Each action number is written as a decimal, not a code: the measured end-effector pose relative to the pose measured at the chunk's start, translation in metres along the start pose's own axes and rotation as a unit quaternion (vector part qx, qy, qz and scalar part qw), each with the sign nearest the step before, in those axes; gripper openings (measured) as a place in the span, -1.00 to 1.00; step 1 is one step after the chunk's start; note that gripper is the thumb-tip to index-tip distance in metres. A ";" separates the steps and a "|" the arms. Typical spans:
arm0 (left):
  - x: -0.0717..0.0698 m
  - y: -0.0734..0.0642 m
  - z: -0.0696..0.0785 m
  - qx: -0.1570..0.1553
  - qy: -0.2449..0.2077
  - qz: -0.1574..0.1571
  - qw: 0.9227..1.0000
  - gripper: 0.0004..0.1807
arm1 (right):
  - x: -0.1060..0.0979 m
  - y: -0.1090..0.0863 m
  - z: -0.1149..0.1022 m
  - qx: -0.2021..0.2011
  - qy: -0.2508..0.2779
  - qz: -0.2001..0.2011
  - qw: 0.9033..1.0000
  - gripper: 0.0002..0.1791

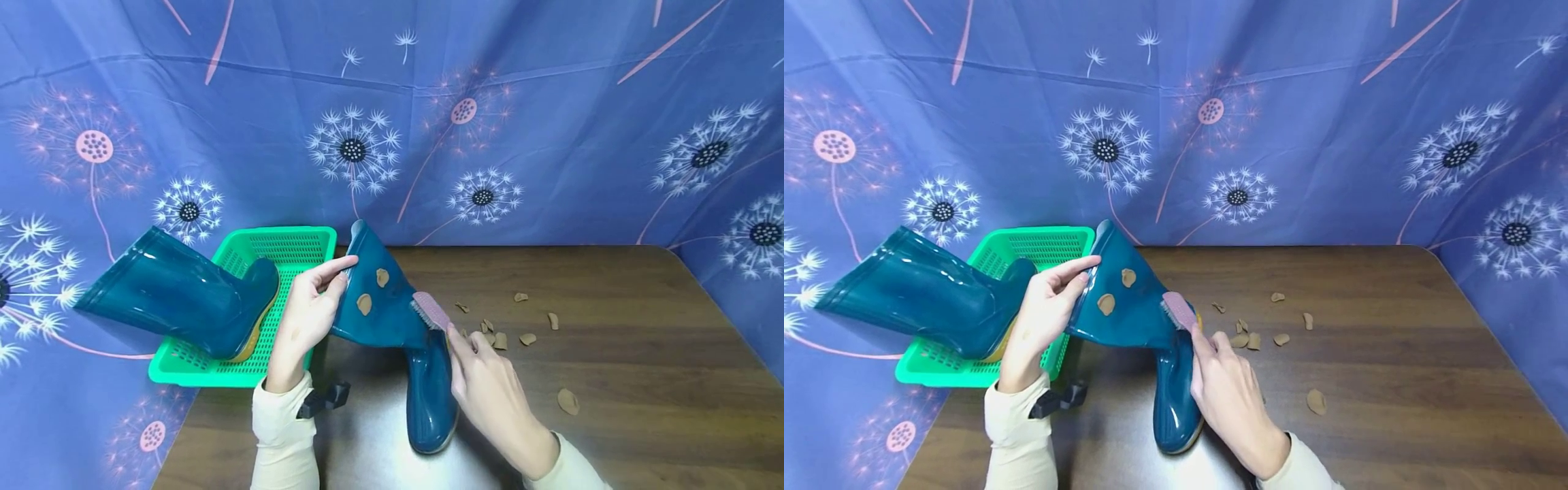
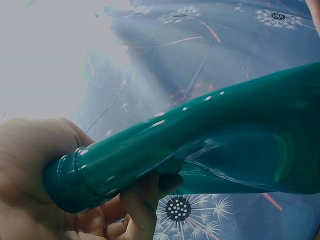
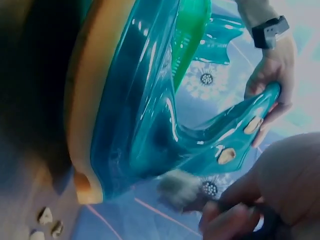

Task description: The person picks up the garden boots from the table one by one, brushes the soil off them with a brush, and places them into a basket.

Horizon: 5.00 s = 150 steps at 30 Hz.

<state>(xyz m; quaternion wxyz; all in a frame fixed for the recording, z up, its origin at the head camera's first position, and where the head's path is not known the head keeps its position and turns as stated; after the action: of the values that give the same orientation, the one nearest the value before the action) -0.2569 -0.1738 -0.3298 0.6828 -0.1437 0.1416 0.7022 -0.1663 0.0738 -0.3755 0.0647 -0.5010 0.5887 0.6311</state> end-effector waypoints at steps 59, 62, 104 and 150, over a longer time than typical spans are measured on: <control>0.003 0.001 -0.003 -0.002 -0.021 -0.011 1.000 -0.59 | 0.003 0.034 -0.019 -0.015 0.061 0.027 0.998 -0.46; 0.003 0.001 -0.002 0.000 -0.027 -0.014 1.000 -0.59 | 0.002 0.033 -0.019 -0.017 0.051 0.025 0.998 -0.46; 0.009 0.001 0.001 0.007 -0.026 -0.016 0.999 -0.58 | -0.008 0.034 -0.019 -0.014 0.046 0.043 0.998 -0.49; 0.007 -0.001 0.002 0.014 -0.021 -0.003 1.000 -0.59 | -0.010 0.039 -0.018 -0.016 0.063 0.064 0.996 -0.52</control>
<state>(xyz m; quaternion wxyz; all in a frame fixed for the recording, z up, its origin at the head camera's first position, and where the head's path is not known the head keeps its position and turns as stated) -0.2562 -0.1665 -0.3305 0.6900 -0.1199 0.1370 0.7006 -0.1770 0.0528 -0.3385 -0.0210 -0.5015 0.6127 0.6104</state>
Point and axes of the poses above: each hand's wrist, its own y-axis towards the middle knuckle, its own x-axis out of the palm, z = x × y, the point moved 10 cm from there along y, towards the middle knuckle, and after that the axes turned 9 degrees about -x, right-handed, at the moved point
